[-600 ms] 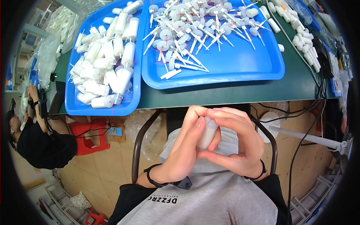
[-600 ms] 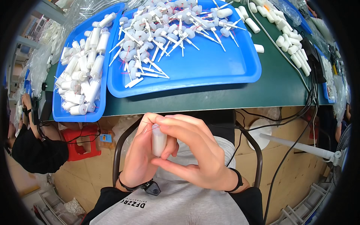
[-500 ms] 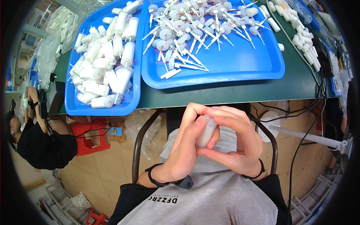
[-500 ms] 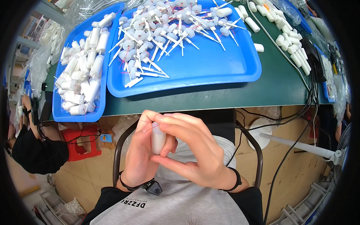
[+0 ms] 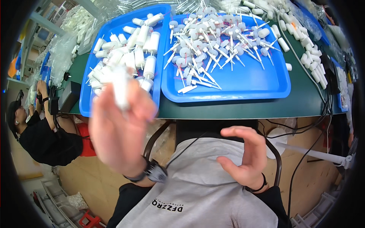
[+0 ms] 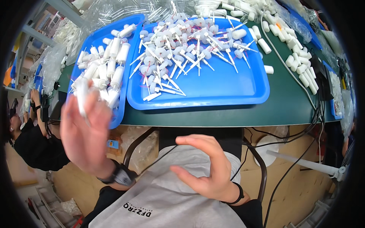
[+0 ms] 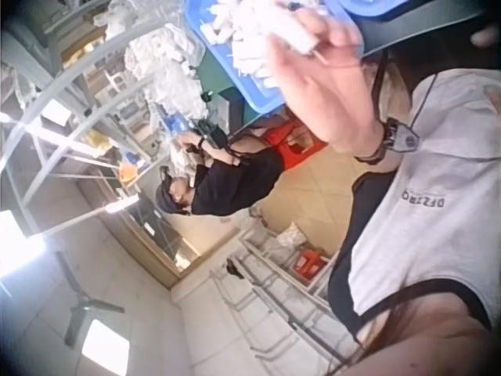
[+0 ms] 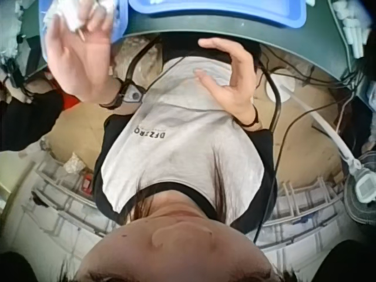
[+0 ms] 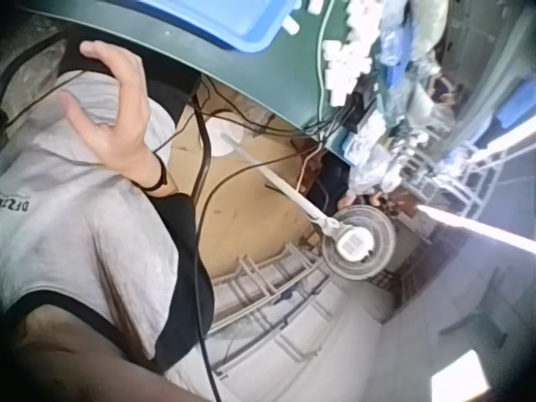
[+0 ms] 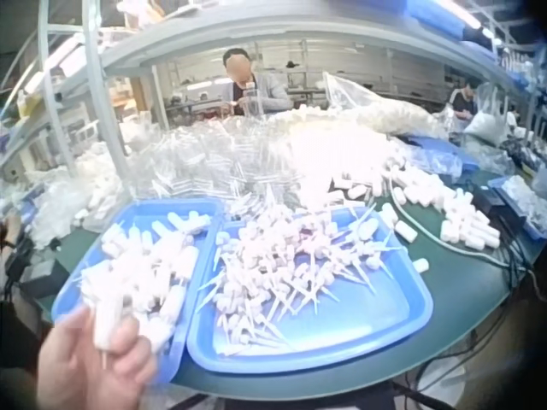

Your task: Assemble spray bottle pump components by attaching plastic tubes to pump heads.

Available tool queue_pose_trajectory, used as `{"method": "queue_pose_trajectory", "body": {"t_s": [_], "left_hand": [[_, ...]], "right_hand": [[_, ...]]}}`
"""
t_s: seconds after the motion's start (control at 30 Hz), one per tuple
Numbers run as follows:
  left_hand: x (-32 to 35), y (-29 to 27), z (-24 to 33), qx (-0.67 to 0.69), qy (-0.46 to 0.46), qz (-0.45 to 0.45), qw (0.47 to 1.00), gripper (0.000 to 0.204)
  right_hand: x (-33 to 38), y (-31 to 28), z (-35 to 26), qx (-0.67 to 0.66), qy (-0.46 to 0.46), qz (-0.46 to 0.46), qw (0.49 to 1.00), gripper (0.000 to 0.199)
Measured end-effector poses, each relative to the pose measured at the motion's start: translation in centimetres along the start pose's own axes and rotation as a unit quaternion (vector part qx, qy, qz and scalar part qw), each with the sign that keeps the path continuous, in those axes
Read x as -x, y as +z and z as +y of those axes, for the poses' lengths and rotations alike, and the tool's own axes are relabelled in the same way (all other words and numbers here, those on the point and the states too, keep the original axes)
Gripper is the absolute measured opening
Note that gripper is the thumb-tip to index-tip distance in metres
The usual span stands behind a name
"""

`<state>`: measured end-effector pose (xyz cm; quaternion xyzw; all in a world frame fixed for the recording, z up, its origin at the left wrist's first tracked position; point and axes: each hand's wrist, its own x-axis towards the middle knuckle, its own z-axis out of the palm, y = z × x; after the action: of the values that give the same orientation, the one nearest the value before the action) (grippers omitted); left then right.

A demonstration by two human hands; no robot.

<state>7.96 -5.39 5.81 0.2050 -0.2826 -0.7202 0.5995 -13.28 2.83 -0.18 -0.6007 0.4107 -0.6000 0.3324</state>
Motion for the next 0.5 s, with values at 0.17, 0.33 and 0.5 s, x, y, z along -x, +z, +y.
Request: {"method": "queue_pose_trajectory", "body": {"t_s": [0.17, 0.33, 0.5], "left_hand": [[-4.5, -2.8, 3.3, 0.018, 0.105, 0.030, 0.994, 0.054], [-2.1, -1.8, -0.4, -0.206, 0.207, 0.182, 0.939, 0.054], [0.4, -0.4, -2.6, -0.381, 0.177, 0.117, 0.900, 0.048]], "right_hand": [[-0.5, -0.5, -0.6, 0.066, 0.010, -0.122, 0.990, 0.026], [-2.9, -0.5, 0.1, 0.123, -0.025, -0.155, 0.980, 0.017], [-8.6, 0.3, 1.7, 0.258, -0.115, -0.066, 0.957, 0.010]]}}
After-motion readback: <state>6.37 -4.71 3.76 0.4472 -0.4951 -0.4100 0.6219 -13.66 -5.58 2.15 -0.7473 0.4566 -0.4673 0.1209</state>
